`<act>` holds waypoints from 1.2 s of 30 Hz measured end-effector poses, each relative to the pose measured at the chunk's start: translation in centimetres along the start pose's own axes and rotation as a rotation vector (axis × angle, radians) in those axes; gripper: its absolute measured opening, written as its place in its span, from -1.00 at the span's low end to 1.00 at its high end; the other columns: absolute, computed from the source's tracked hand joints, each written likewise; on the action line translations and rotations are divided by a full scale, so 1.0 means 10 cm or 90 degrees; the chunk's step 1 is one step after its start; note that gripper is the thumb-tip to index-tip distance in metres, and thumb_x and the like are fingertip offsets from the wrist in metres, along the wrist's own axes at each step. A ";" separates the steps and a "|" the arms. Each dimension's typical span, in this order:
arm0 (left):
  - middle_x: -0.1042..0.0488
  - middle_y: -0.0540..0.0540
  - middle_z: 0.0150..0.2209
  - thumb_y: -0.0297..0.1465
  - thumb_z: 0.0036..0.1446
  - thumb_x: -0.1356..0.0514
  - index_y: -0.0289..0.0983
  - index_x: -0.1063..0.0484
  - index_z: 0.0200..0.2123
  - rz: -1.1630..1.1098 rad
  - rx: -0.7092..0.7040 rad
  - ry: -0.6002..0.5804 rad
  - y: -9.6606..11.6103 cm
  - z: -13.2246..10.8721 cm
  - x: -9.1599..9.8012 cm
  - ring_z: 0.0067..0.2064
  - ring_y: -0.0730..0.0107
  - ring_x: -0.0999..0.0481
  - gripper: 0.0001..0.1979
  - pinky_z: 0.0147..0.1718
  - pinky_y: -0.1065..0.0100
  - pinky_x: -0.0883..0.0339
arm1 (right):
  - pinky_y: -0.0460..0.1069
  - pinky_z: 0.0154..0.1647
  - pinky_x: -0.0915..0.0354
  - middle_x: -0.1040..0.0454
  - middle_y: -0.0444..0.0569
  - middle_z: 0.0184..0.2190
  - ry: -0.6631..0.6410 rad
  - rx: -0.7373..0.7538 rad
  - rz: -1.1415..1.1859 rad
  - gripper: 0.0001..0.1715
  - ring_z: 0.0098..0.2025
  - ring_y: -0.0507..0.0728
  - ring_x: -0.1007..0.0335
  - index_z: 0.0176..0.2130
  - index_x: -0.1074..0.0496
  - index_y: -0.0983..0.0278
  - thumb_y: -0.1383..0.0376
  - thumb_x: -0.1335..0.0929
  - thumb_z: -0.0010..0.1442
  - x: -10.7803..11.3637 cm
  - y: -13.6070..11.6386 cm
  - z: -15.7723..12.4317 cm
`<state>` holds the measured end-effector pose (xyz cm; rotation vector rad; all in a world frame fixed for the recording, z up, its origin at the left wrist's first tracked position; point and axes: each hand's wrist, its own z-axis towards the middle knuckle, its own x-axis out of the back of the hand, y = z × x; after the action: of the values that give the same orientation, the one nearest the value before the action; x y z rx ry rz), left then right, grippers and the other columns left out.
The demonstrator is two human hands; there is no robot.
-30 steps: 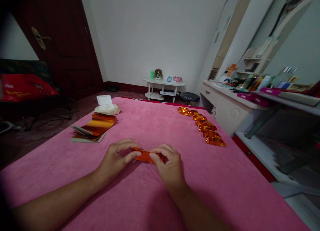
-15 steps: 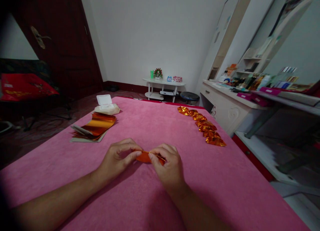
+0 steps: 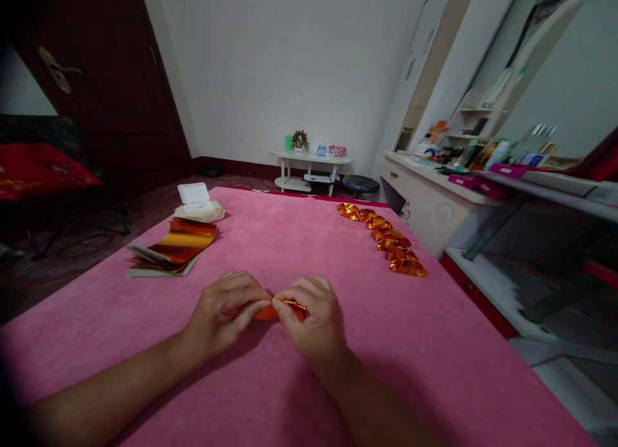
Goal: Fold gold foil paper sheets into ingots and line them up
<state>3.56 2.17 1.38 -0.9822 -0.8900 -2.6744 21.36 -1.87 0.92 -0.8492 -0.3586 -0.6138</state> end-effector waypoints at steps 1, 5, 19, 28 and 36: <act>-0.45 -0.04 -0.45 -0.39 0.20 -0.12 -0.24 -0.51 -0.37 -0.014 0.015 0.000 0.01 0.00 0.00 -0.38 0.42 -0.39 -0.82 -0.31 0.35 -0.19 | 0.01 -0.25 -0.20 -0.45 -0.13 -0.50 0.005 -0.013 0.015 -0.90 -0.37 0.09 -0.36 -0.47 -0.47 0.19 0.34 -0.39 0.09 0.00 0.01 0.00; -0.46 -0.03 -0.46 -0.39 0.19 -0.12 -0.24 -0.52 -0.39 -0.069 0.064 0.003 0.01 0.01 -0.01 -0.39 0.44 -0.41 -0.81 -0.34 0.39 -0.22 | -0.01 -0.26 -0.26 -0.47 -0.11 -0.45 0.027 -0.075 0.118 -0.98 -0.34 0.09 -0.38 -0.42 -0.49 0.20 0.32 -0.42 0.06 -0.01 0.05 -0.01; -0.45 -0.04 -0.50 -0.41 0.14 -0.17 -0.28 -0.54 -0.46 -0.151 0.145 0.053 0.03 0.03 -0.01 -0.47 0.48 -0.41 -0.82 -0.49 0.47 -0.23 | -0.04 -0.29 -0.34 -0.50 -0.09 -0.44 0.078 -0.265 0.272 -0.86 -0.35 0.11 -0.42 -0.42 -0.48 0.25 0.22 -0.39 0.08 0.04 0.08 -0.02; -0.45 -0.04 -0.49 -0.40 0.15 -0.16 -0.28 -0.53 -0.44 -0.145 0.138 0.032 0.02 0.03 -0.01 -0.44 0.46 -0.42 -0.82 -0.45 0.44 -0.23 | 0.00 -0.21 -0.33 -0.53 -0.06 -0.38 0.056 -0.183 0.293 -0.86 -0.29 0.12 -0.45 -0.42 -0.50 0.24 0.30 -0.34 0.14 0.07 0.08 0.01; -0.42 -0.02 -0.49 -0.42 0.16 -0.14 -0.27 -0.51 -0.43 -0.062 0.094 -0.007 0.02 0.02 0.00 -0.42 0.45 -0.38 -0.83 -0.39 0.40 -0.19 | 0.07 -0.15 -0.16 -0.48 -0.09 -0.43 -0.062 0.102 -0.077 -0.90 -0.33 0.10 -0.32 -0.37 -0.46 0.21 0.36 -0.33 0.15 0.12 0.03 0.07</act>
<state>3.76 2.11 1.61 -0.9440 -1.1470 -2.6378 22.47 -1.63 1.81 -0.7087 -0.5436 -0.6470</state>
